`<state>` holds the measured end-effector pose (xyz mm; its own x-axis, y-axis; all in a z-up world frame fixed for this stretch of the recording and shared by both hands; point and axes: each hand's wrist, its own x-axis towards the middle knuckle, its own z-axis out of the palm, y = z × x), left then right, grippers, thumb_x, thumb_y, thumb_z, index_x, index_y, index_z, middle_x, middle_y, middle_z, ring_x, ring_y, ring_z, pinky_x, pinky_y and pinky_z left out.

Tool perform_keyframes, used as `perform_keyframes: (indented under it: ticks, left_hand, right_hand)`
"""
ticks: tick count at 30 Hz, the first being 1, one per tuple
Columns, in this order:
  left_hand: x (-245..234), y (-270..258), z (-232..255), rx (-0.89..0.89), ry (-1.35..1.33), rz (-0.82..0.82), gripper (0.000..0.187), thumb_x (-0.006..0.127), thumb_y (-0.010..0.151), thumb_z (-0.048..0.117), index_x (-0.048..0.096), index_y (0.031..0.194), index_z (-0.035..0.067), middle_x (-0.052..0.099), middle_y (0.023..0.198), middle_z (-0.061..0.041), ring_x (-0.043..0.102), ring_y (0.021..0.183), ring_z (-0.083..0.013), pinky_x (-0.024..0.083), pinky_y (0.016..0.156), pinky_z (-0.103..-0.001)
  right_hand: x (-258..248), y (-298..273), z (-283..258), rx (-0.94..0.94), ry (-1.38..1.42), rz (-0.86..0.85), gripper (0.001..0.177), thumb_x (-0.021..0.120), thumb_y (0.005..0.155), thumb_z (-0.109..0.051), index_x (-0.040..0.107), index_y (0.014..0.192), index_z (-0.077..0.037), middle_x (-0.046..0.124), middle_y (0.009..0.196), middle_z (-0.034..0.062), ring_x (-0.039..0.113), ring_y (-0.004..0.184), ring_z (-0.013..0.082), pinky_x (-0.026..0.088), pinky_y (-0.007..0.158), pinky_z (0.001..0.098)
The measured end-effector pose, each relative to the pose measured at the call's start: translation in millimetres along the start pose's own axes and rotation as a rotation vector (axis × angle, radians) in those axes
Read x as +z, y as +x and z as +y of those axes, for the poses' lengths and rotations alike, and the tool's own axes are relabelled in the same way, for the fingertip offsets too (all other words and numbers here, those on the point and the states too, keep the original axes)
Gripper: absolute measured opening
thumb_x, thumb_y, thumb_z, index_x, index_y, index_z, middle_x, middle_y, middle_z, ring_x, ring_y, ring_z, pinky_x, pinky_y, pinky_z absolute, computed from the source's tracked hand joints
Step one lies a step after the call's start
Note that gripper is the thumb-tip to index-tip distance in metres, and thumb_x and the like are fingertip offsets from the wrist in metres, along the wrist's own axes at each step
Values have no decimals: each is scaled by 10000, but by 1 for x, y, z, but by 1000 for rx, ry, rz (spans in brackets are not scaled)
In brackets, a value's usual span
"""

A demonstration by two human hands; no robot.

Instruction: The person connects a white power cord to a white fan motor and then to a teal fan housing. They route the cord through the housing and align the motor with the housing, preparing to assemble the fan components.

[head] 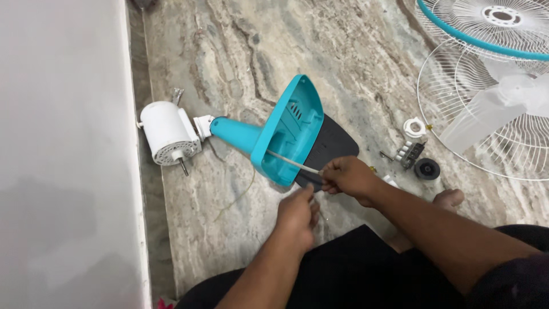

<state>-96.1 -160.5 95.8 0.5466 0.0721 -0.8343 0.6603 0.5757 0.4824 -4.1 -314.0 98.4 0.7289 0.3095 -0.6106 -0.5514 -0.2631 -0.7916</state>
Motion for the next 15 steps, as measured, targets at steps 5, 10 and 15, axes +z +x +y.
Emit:
perform_keyframes:
  ticks: [5, 10, 15]
  left_hand:
    - [14, 29, 20, 51, -167, -152, 252, 678, 994, 301, 648, 1118, 85, 661, 939, -43, 635, 822, -167, 501, 649, -257]
    - [6, 49, 25, 138, -30, -118, 229, 644, 996, 169, 669, 1180, 37, 716, 1050, -58, 666, 840, -132, 575, 762, -263]
    - [0, 58, 29, 218, 3, 0, 237, 631, 989, 134, 661, 1195, 21, 724, 1052, -81, 661, 812, -137, 565, 726, -264]
  right_hand:
    - [1, -2, 9, 12, -22, -5, 181, 626, 958, -153, 712, 951, 6, 737, 863, 101, 708, 757, 166, 603, 710, 303]
    - [-4, 7, 10, 55, -68, -77, 192, 647, 951, -167, 720, 940, 10, 725, 834, 99, 718, 759, 179, 603, 709, 312]
    - [-19, 19, 2, 212, -110, -161, 178, 675, 910, -170, 724, 930, 0, 724, 816, 100, 741, 767, 218, 623, 716, 342]
